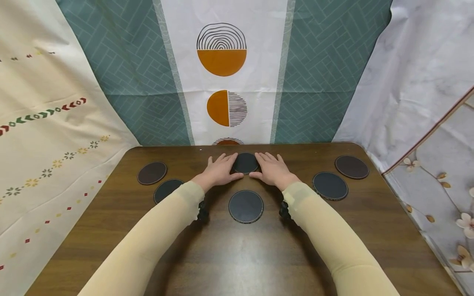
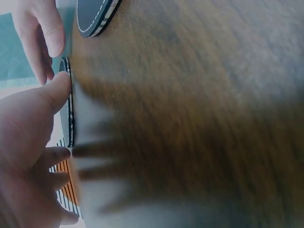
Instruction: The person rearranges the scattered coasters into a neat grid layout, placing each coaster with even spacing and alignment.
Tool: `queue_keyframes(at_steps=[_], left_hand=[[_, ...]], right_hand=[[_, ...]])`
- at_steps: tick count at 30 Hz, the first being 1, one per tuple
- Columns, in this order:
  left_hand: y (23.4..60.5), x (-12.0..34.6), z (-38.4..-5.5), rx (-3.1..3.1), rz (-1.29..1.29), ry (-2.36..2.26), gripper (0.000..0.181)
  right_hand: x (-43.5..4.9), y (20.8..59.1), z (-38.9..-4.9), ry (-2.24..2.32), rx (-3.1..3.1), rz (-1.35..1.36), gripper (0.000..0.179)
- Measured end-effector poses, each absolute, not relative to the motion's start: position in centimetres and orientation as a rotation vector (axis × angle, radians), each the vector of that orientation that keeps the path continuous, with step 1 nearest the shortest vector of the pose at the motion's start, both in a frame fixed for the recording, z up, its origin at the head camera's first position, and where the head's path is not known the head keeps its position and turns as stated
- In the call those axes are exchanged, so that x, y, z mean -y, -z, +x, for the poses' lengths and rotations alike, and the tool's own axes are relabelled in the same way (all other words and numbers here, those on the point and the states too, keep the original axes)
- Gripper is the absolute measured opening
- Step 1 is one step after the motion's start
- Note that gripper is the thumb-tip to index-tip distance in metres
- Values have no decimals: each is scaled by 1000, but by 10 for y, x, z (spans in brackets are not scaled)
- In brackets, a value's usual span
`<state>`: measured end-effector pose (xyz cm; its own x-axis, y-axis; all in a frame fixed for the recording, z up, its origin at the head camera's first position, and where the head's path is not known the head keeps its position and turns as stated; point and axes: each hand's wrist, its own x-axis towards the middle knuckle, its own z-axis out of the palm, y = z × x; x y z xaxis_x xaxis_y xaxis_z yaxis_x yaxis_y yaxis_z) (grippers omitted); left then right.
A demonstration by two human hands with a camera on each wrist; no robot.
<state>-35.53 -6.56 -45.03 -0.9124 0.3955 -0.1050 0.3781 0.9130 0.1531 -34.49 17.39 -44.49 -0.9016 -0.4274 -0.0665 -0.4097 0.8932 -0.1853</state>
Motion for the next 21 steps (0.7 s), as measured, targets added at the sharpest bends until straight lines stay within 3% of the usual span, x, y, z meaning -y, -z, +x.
queue_keyframes(at_steps=[21], left_hand=[[450, 62, -357, -2965, 569, -209, 91]], right_hand=[[-168, 448, -347, 230, -2961, -692, 82]])
